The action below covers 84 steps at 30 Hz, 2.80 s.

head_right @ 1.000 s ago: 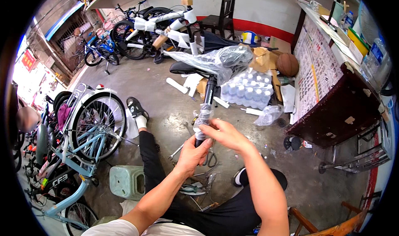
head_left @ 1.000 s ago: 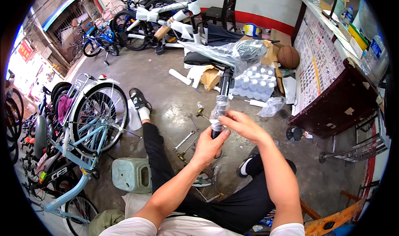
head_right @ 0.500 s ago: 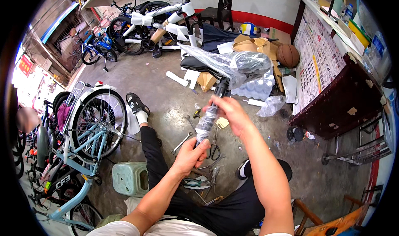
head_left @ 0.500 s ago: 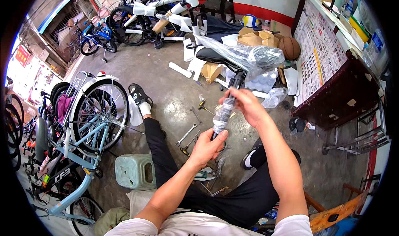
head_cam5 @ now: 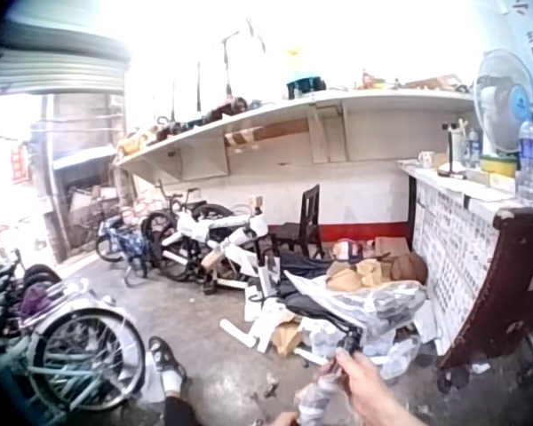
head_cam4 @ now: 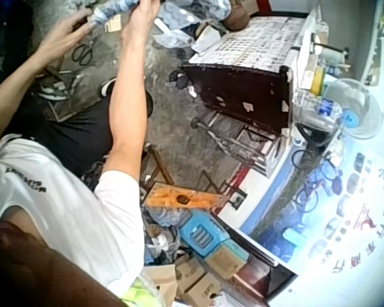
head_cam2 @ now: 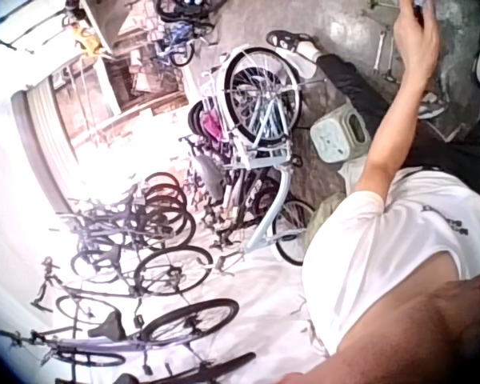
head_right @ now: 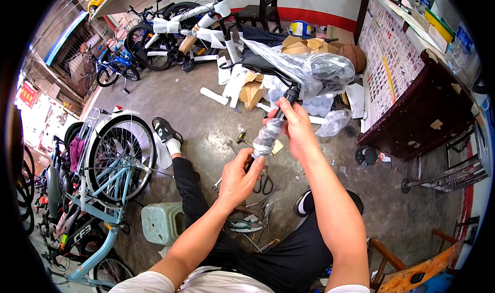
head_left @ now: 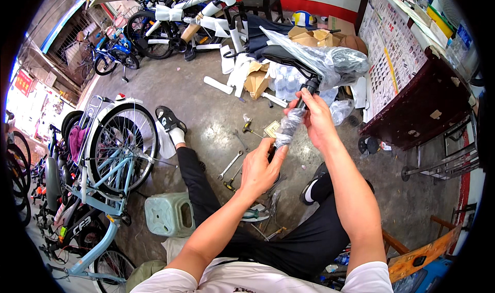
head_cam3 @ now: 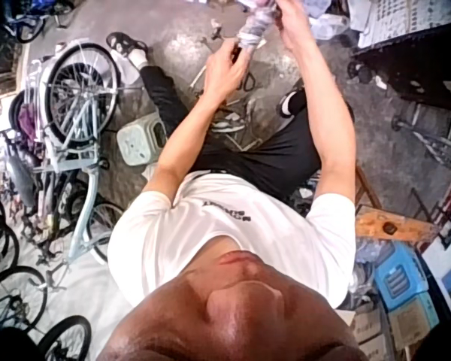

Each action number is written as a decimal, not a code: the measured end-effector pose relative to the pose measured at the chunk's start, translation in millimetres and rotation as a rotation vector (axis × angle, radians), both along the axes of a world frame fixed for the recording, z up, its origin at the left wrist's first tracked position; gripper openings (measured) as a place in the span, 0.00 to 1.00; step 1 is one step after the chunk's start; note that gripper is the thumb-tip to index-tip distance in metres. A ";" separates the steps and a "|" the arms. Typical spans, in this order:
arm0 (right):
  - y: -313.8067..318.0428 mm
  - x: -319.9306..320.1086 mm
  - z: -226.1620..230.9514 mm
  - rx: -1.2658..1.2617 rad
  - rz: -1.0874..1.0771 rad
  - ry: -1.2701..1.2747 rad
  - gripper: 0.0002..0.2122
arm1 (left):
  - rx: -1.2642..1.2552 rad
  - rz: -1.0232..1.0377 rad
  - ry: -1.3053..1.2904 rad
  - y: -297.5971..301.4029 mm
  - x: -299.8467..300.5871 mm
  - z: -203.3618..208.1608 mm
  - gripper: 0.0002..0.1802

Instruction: The person removes cardboard and plastic packaging from a bicycle seat using scissors and their hands, then uses a screwdriver to adjust the seat assembly.

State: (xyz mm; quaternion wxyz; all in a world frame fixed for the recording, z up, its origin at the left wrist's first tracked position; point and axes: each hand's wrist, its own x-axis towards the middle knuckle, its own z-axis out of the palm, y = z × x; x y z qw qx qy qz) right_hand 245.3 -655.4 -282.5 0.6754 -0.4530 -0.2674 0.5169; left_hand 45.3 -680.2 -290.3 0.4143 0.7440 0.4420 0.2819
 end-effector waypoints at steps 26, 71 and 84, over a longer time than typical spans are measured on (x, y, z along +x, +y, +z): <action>-4.6 28.7 26.8 0.111 -0.405 0.095 0.08 | -0.332 -0.154 -0.479 1.0 41.1 -4.8 0.19; -16.9 44.3 34.8 0.082 -0.368 0.150 0.10 | -0.806 -0.369 -0.414 -32.5 39.1 6.4 0.21; -15.3 49.0 37.2 0.075 -0.392 0.137 0.10 | -0.434 -0.258 -0.282 -44.9 34.8 -4.3 0.18</action>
